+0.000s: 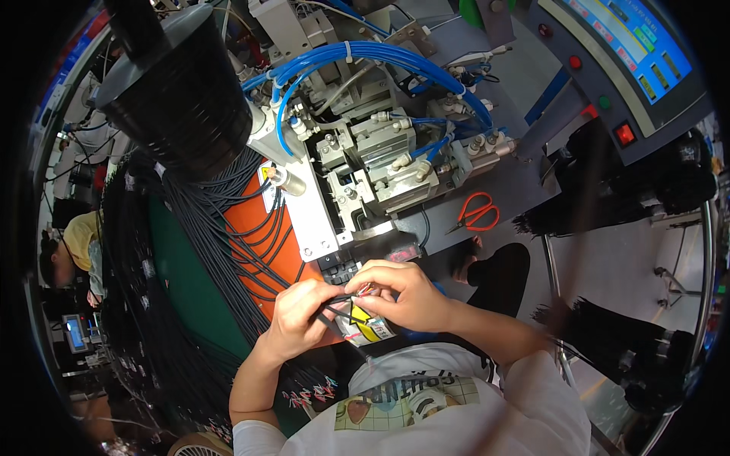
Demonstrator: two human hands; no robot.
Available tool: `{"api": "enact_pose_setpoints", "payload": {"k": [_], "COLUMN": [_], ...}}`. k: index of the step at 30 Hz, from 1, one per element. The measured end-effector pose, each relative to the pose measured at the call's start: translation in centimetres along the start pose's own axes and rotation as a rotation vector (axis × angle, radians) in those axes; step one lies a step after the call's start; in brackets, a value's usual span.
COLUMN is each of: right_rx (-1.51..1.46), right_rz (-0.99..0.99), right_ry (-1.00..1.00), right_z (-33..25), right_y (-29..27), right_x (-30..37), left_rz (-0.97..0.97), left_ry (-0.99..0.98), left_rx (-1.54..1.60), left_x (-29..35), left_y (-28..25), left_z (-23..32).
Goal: The person takes a bundle of cables from a rack, places it on the workbench, and inserts the wire ends into a processing machine one by one by hand.
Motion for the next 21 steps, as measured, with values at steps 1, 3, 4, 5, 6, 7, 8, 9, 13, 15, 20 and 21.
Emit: {"api": "enact_pose_setpoints", "payload": {"k": [1,3,4,5,6,7,8,9,13,15,20,21], "right_rx": [0.000,-0.191,-0.208,-0.208,-0.243,-0.278,-0.162,-0.164,-0.133,0.067,0.027,-0.109], "right_rz": [0.002,0.025,0.017,0.017,0.061,0.106,0.131,0.131,0.128,0.195,0.247,0.180], "right_ry": [0.000,0.117,0.111,0.112,0.115,0.118,0.075,0.076,0.111,-0.020,0.030,0.139], "right_z": [0.0,0.3,0.3,0.6,1.0,1.2,0.8,0.7,1.1,-0.6,0.3,1.1], "right_y": [0.0,0.1,0.2,0.4,0.4,0.2,-0.1,-0.3,0.1,-0.7,-0.6,-0.3], "right_x": [0.1,0.2,0.3,0.4,0.4,0.4,0.3,0.2,0.1,0.2,0.3,0.4], "left_rz": [-0.001,0.055,0.085,0.085,0.088,0.092,0.105,0.105,0.092,0.116,0.100,0.089], "left_ry": [0.001,-0.056,-0.060,-0.060,-0.067,-0.075,-0.077,-0.078,0.051,0.093,-0.029,-0.013], "left_rx": [0.000,-0.037,-0.076,-0.075,-0.075,-0.075,0.032,0.031,-0.212,-0.320,-0.077,-0.150], "left_x": [0.2,0.5,0.2,0.1,-0.2,-0.4,-0.6,-0.5,0.0,0.1,-0.5,-0.5], "left_y": [0.1,-0.1,-0.2,0.0,0.0,0.0,0.1,0.1,0.7,1.1,0.9,1.1], "left_z": [0.2,0.4,0.8,0.8,0.7,0.6,0.2,0.1,1.4,2.0,0.4,0.7]}}
Point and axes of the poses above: each hand's wrist, its own x-axis away from the middle knuckle, its own y-axis out of the palm, z = x × y, the point moved 7 cm from there along -x, towards the middle knuckle, and after that the axes turned 15 degrees about x, right-handed, at the moved point
